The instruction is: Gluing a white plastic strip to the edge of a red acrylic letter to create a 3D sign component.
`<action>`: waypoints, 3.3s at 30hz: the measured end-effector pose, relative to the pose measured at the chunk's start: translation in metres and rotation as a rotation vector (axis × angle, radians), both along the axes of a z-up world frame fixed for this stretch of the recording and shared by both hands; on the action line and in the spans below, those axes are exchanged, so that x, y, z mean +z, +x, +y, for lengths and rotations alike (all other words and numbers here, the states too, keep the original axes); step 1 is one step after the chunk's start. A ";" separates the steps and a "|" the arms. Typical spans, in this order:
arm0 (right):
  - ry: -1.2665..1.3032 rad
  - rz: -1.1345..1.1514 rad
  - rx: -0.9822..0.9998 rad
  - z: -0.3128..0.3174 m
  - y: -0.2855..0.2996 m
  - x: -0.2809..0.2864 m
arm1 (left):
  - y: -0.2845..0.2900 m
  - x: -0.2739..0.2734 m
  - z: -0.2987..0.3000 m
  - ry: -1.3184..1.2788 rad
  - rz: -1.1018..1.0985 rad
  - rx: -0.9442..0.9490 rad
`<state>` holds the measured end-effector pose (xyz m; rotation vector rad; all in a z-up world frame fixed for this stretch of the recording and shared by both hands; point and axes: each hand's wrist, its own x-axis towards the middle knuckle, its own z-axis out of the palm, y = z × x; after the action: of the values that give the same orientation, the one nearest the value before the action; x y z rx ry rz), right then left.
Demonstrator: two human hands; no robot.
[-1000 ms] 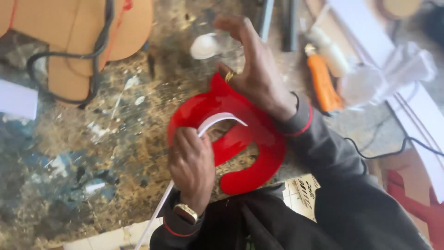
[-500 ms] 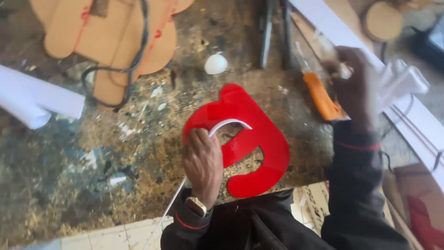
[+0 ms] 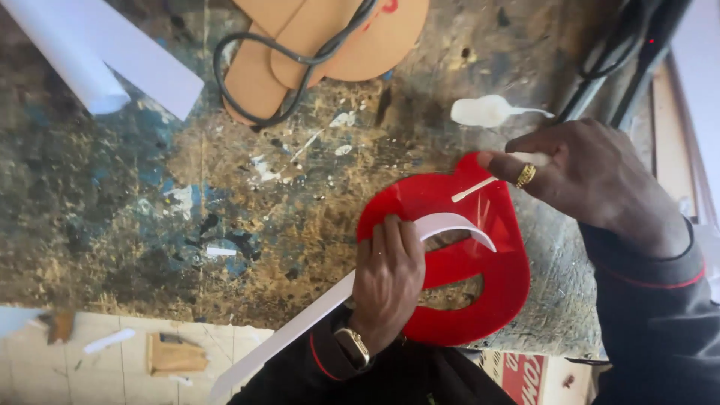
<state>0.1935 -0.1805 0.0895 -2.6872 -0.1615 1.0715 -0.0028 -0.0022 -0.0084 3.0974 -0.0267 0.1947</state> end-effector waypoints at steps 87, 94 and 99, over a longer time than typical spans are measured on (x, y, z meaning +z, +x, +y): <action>0.560 -0.720 0.286 -0.027 -0.129 -0.089 | 0.001 -0.012 0.000 -0.027 -0.055 -0.042; 0.596 -0.728 0.333 -0.036 -0.128 -0.100 | 0.000 -0.014 -0.001 -0.022 -0.030 -0.047; 0.549 -0.670 0.397 -0.029 -0.121 -0.077 | 0.002 -0.006 0.000 0.029 -0.068 -0.021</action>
<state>0.0727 -0.2093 0.0125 -2.4159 -0.9767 0.1024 -0.0004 -0.0027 -0.0147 3.1169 -0.0649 0.3013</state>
